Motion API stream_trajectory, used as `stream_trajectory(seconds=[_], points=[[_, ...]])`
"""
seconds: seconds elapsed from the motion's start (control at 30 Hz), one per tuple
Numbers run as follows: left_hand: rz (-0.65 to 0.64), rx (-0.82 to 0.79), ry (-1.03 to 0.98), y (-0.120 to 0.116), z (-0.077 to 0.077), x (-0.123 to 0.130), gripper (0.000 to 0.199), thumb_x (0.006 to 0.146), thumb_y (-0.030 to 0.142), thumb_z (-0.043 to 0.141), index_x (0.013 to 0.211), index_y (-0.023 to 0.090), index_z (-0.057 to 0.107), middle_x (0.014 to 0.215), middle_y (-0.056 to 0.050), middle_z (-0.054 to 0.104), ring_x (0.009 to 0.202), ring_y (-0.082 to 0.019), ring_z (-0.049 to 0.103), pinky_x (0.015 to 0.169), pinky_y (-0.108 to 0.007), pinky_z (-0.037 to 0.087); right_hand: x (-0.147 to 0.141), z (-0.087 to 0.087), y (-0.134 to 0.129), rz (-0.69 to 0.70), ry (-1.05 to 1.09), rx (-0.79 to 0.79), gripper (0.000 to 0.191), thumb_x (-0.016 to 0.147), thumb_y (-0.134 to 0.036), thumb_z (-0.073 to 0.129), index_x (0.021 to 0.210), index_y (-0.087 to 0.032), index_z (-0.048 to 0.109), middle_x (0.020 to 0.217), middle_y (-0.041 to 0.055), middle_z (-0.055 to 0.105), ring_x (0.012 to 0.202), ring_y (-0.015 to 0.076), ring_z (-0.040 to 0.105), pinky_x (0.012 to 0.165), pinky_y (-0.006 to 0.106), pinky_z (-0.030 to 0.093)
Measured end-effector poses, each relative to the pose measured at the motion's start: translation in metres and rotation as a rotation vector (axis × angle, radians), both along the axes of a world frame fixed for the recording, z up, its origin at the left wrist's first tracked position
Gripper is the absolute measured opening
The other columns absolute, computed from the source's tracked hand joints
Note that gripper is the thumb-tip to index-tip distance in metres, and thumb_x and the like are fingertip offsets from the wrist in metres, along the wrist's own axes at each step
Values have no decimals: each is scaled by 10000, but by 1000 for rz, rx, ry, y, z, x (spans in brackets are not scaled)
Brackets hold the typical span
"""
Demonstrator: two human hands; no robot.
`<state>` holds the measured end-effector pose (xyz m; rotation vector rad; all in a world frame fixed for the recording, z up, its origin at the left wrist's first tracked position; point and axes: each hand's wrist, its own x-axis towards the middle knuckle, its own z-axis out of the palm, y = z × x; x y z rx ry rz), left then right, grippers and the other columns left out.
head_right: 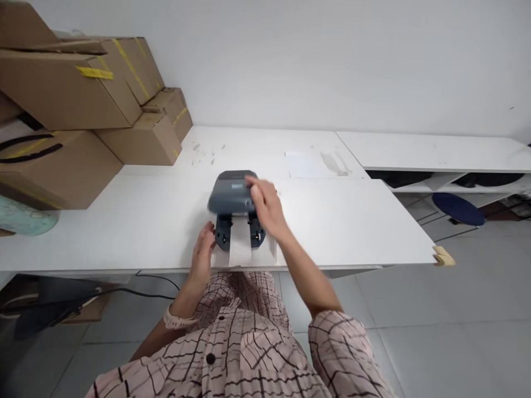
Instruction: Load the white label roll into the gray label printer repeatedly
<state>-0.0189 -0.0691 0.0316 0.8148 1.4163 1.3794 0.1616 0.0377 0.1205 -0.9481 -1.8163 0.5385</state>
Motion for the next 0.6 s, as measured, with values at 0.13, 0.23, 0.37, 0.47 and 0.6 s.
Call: stream_trajectory(seconds=[0.13,0.23,0.37,0.47,0.6], points=[[37,67,-42,24,11,4,804,847,590,656,1530,268,379,1659,-69,306,1501,-312,340,1190,-391,382,-5,-44,-50,-114,-92,13,332,1031,-428,440,1267,-287,625,1241,95,652,1208,271,562,1052,517,472],[-51,57,-73,35,11,8,844,795,504,749,1515,248,392,1575,-117,446,1419,-332,461,1128,-425,456,-8,-68,-56,-226,31,-110,444,1014,-453,467,1434,-309,479,1460,104,515,1373,284,458,1109,550,433],[-95,41,-76,34,7,7,787,793,464,754,1476,226,442,1485,-134,546,1363,-330,520,1094,-448,480,-7,-89,-53,-162,242,-409,766,948,-547,556,1588,-332,196,1630,111,311,1475,319,361,1134,570,420],[-100,40,-48,36,10,3,792,781,460,762,1464,207,452,1470,-142,556,1331,-327,545,1054,-434,502,-5,-99,-51,-46,397,-601,861,919,-570,584,1607,-343,119,1621,115,343,1455,324,408,1121,577,440],[-120,63,30,36,13,4,726,784,471,745,1404,187,496,1397,-146,601,1253,-305,590,1008,-415,509,-4,-104,-49,-16,484,-638,912,881,-549,645,1609,-333,139,1616,113,358,1461,320,409,1164,570,397]])
